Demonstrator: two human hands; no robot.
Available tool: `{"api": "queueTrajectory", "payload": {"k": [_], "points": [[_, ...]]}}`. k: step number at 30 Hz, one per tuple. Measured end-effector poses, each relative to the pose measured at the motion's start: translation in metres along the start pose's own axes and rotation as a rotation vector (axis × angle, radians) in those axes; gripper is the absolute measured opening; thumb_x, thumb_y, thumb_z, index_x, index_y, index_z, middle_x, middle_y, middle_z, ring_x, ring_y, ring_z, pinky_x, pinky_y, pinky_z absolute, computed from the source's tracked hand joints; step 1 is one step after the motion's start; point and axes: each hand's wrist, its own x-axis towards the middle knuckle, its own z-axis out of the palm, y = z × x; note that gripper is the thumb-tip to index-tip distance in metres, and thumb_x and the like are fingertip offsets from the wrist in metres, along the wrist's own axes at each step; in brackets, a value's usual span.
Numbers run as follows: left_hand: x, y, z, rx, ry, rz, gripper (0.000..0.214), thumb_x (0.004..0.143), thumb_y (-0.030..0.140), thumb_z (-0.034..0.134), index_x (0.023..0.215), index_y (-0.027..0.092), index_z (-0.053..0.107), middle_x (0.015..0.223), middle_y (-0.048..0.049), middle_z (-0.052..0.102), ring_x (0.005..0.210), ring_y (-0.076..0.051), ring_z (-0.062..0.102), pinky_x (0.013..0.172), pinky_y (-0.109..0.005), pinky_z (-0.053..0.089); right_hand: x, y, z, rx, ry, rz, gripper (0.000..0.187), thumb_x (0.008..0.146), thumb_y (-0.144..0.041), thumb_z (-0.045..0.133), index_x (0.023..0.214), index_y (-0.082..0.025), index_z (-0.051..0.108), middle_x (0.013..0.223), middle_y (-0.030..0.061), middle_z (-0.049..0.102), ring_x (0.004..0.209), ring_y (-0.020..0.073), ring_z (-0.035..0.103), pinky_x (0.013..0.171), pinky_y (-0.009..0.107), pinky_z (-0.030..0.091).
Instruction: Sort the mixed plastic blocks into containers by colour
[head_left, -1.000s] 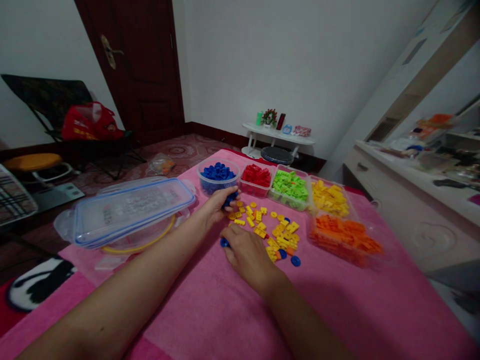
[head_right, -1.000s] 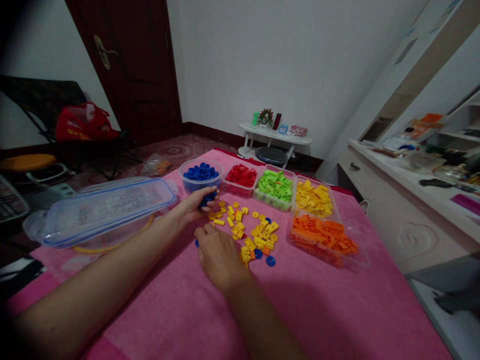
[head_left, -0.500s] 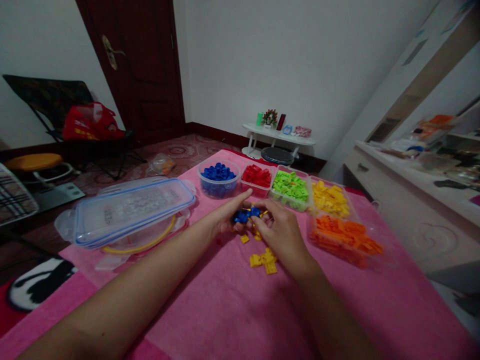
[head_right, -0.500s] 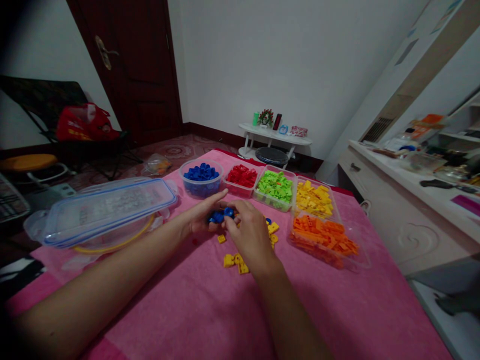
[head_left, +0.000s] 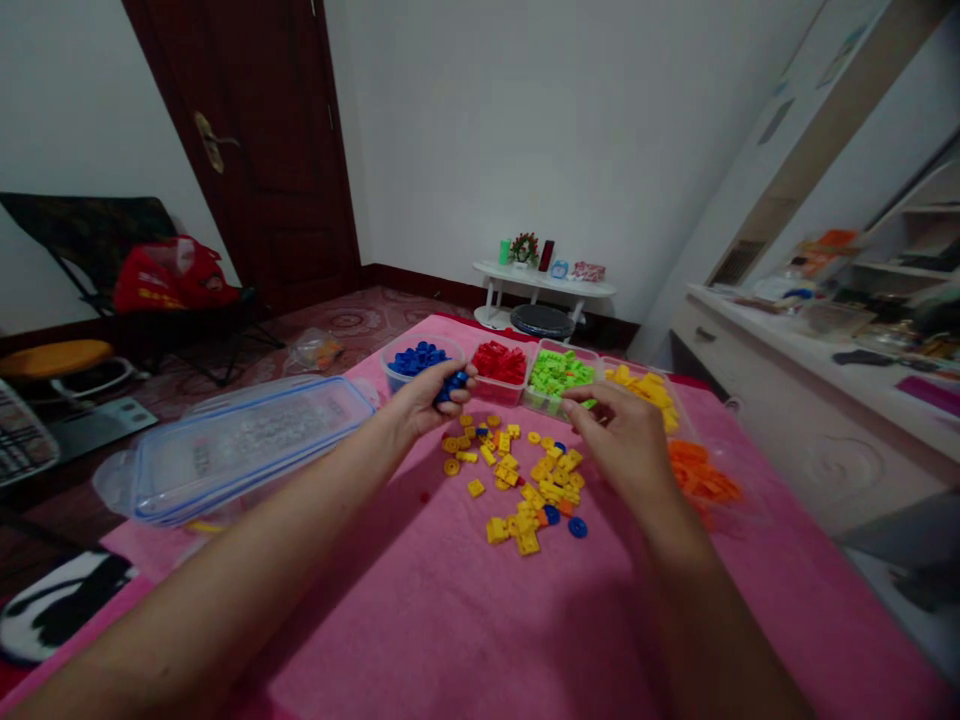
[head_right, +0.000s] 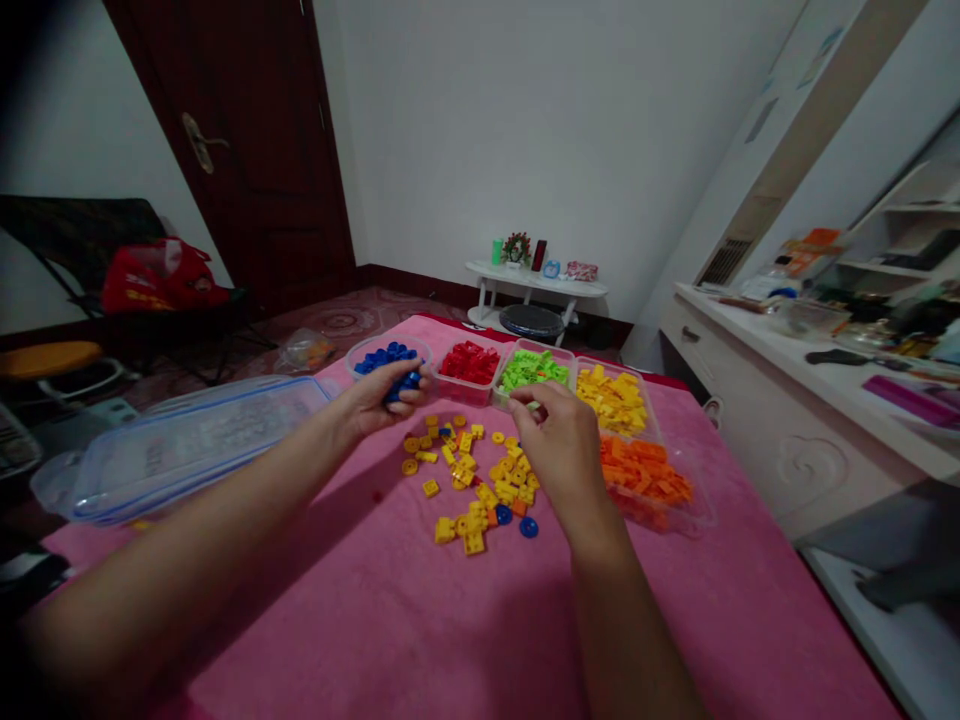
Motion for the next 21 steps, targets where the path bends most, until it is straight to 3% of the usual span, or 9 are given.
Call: {"api": "queueTrajectory", "payload": {"k": [2,5,8,11,14,18,20,21], "points": [[0.011,0.025,-0.003,0.189,0.108,0.194,0.019,0.086,0.023,0.047,0.071,0.013,0.052,0.058,0.002,0.047,0.035,-0.002,0.034,0.03,-0.01,0.015,0.001,0.004,-0.003,-0.03,-0.002,0.015,0.015,0.078,-0.026,0.059,0.083,-0.019,0.072,0.078,0.0034,0.07,0.063,0.0139,0.06,0.063,0.027,0.046],[0.03,0.057,-0.017,0.622,0.39,0.484,0.023,0.084,0.029,0.051,0.071,0.012,0.059,0.059,-0.0009,0.056,0.04,-0.004,0.043,0.035,-0.013,0.024,0.003,0.01,-0.006,-0.113,-0.045,0.039,0.017,0.077,-0.028,0.06,0.083,-0.019,0.073,0.08,0.004,0.071,0.066,0.0153,0.061,0.065,0.028,0.046],[0.044,0.075,-0.034,1.125,0.525,0.497,0.029,0.082,0.035,0.052,0.071,0.012,0.066,0.066,-0.0055,0.065,0.056,-0.011,0.057,0.049,-0.018,0.039,0.003,0.019,-0.004,-0.213,-0.142,0.077,0.016,0.077,-0.026,0.06,0.084,-0.018,0.073,0.083,0.005,0.071,0.071,0.0174,0.063,0.069,0.029,0.047],[0.044,0.069,-0.037,1.543,0.478,0.525,0.027,0.078,0.037,0.057,0.078,0.015,0.073,0.08,-0.0077,0.071,0.077,-0.019,0.063,0.068,-0.025,0.046,-0.001,0.027,0.007,-0.273,-0.256,0.095,0.022,0.078,-0.017,0.057,0.094,-0.017,0.072,0.091,0.0073,0.072,0.08,0.0191,0.065,0.076,0.03,0.048],[0.028,0.032,-0.016,1.668,0.283,0.711,0.026,0.079,0.031,0.055,0.092,0.017,0.073,0.098,-0.0078,0.071,0.092,-0.022,0.062,0.084,-0.029,0.044,-0.01,0.034,0.026,-0.319,-0.319,0.075,0.037,0.079,-0.008,0.049,0.111,-0.013,0.066,0.112,0.0118,0.067,0.103,0.0206,0.062,0.092,0.031,0.044],[-0.015,-0.048,0.025,1.573,-0.301,0.797,0.026,0.087,0.027,0.048,0.096,0.019,0.071,0.095,-0.0084,0.07,0.089,-0.021,0.063,0.085,-0.032,0.045,-0.025,0.047,0.05,-0.38,-0.434,0.114,0.047,0.08,-0.003,0.044,0.125,-0.011,0.057,0.129,0.0156,0.057,0.12,0.0219,0.052,0.101,0.034,0.039],[-0.037,-0.083,0.038,1.597,-0.645,0.812,0.026,0.09,0.033,0.047,0.101,0.024,0.069,0.103,-0.0087,0.068,0.098,-0.023,0.061,0.092,-0.036,0.043,-0.029,0.055,0.056,-0.408,-0.509,0.157,0.049,0.081,-0.003,0.044,0.127,-0.011,0.056,0.129,0.0167,0.058,0.12,0.0232,0.053,0.1,0.035,0.04],[-0.046,-0.097,0.042,1.626,-0.762,0.843,0.026,0.088,0.038,0.05,0.102,0.026,0.068,0.11,-0.0101,0.066,0.106,-0.026,0.058,0.097,-0.04,0.04,-0.029,0.058,0.057,-0.421,-0.54,0.17,0.049,0.081,-0.003,0.043,0.127,-0.011,0.056,0.127,0.0168,0.059,0.119,0.0234,0.054,0.099,0.035,0.04]]}}
